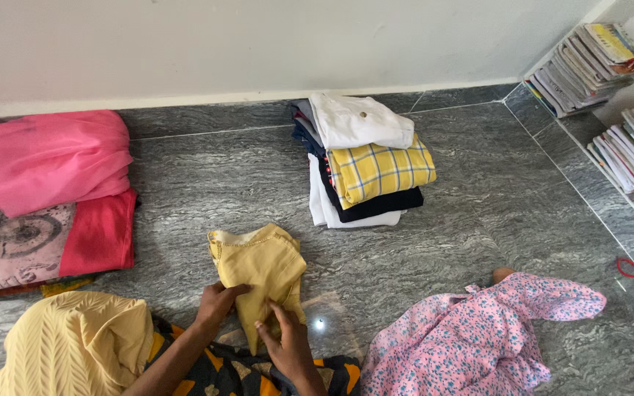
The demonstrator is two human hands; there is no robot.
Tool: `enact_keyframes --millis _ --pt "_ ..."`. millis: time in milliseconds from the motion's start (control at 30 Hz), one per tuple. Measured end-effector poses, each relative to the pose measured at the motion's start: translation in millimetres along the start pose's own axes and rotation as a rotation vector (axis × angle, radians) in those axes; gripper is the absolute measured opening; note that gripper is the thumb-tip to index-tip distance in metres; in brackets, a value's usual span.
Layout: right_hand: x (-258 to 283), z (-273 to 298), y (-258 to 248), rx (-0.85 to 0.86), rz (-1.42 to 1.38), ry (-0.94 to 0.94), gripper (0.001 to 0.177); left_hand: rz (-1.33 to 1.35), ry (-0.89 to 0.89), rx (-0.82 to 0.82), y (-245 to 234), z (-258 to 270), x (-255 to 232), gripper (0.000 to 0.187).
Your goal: The person folds various garments including a yellow top, a polka-dotted dress, a pink t-shirt, and a blue garment, stacking them neatly on the floor.
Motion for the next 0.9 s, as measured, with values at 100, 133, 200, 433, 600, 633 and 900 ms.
enact_keyframes --millis 100,133,200,433,600,633,900 --pt "23 -3 -18 -0.365 0.011 0.035 0.066 0.107 0.044 0.048 7 30 -19 0.056" --pt "25 -1 -25 -0.436 0.028 0.082 0.07 0.182 0.039 0.099 9 39 -24 0.054" --pt "23 2 -43 -0.576 0.064 0.177 0.079 0.33 0.026 0.202 9 52 -37 0.051" --pt "-6 7 -37 -0.318 -1.311 0.326 0.093 0.197 -0.002 0.505 -7 66 -62 0.057" --pt "0 16 -12 -0.261 -1.455 0.325 0.093 0.101 -0.121 0.296 -17 55 -50 0.059" --pt "-2 14 -10 -0.296 -1.384 0.382 0.09 -0.027 -0.046 0.31 -16 54 -52 0.059" --pt "11 -25 -111 -0.481 -0.807 0.454 0.072 -0.197 0.085 0.456 12 80 -73 0.067"
Point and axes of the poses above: each hand's wrist, its own z-axis away from the middle knuckle, its own y-axis out of the palm, x = y × z, the point moved 5 cm from there along -z, towards the middle knuckle, and after that the axes turned 11 degrees about -y, right-handed, at the moved point
